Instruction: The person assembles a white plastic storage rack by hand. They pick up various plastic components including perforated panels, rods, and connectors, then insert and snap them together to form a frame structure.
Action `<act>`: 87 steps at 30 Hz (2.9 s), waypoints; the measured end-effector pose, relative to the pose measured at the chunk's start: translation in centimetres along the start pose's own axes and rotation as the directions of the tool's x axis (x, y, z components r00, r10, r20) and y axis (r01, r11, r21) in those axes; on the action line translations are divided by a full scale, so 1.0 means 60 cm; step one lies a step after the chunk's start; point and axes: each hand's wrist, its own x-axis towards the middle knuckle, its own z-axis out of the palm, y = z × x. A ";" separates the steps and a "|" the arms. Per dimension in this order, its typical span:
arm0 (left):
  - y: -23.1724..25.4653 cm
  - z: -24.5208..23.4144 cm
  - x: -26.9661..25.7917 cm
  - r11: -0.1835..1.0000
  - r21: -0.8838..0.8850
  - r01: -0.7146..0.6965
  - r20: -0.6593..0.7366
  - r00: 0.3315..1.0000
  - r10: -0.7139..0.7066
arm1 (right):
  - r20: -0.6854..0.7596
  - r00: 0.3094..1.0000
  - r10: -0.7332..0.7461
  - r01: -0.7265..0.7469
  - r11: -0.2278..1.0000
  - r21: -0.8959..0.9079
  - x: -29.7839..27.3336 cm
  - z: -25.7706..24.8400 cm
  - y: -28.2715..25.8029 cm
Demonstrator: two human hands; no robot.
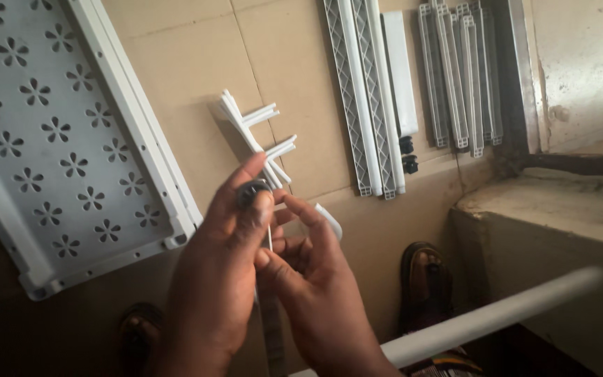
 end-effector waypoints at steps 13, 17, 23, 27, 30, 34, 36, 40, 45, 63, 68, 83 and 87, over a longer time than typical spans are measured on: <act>0.006 0.000 0.012 0.987 -0.155 -0.030 -0.192 0.981 0.000 | -0.166 0.984 -0.071 0.001 0.923 -0.385 0.151 -0.102 -0.075; -0.006 0.000 -0.001 0.974 -0.227 0.007 -0.207 0.977 -0.056 | 0.136 0.764 -0.630 0.335 0.209 -0.919 0.342 -0.115 -0.088; 0.001 0.004 -0.007 0.997 -0.064 0.041 -0.250 0.967 -0.056 | 0.075 0.808 -0.584 0.154 0.088 -0.984 0.502 -0.124 -0.082; 0.016 0.006 -0.003 0.993 -0.081 0.084 -0.291 0.951 -0.105 | 0.049 0.867 -0.496 0.081 0.043 -0.996 0.511 -0.133 -0.047; 0.017 0.006 -0.003 0.995 0.018 0.094 -0.294 0.952 -0.085 | 0.092 0.821 -0.563 0.089 -0.034 -0.995 0.524 -0.145 -0.038; 0.006 -0.003 -0.006 0.994 -0.098 0.056 -0.271 0.959 -0.081 | 0.124 0.768 -0.628 0.187 0.034 -0.982 0.523 -0.152 -0.038; 0.001 -0.005 -0.005 0.985 -0.139 0.099 -0.280 0.951 -0.135 | 0.032 0.793 -0.608 0.069 0.038 -0.997 0.527 -0.142 -0.059; -0.006 -0.010 -0.006 0.990 -0.133 0.035 -0.226 0.972 -0.065 | -0.158 0.842 -0.516 -0.036 0.239 -0.970 0.531 -0.148 -0.086; -0.001 -0.013 -0.006 0.981 -0.193 0.018 -0.205 0.977 -0.058 | -0.052 0.737 -0.674 0.085 0.169 -0.982 0.559 -0.167 -0.073; -0.020 -0.073 -0.023 0.930 -0.366 -0.035 0.057 0.997 0.060 | 0.245 0.914 -0.324 0.402 0.813 -0.422 0.243 -0.083 -0.169; -0.033 -0.066 -0.026 0.930 -0.366 0.032 -0.028 0.999 -0.045 | 0.296 0.955 -0.006 0.043 0.992 -0.119 0.210 -0.092 -0.139; -0.042 -0.081 -0.041 0.896 -0.431 -0.108 -0.195 0.980 0.024 | 0.361 0.850 0.382 0.244 0.321 -0.915 0.135 -0.112 -0.155; -0.050 -0.085 -0.047 0.864 -0.484 -0.136 -0.207 0.978 0.039 | 0.322 0.876 0.359 0.279 0.167 -0.946 0.139 -0.121 -0.153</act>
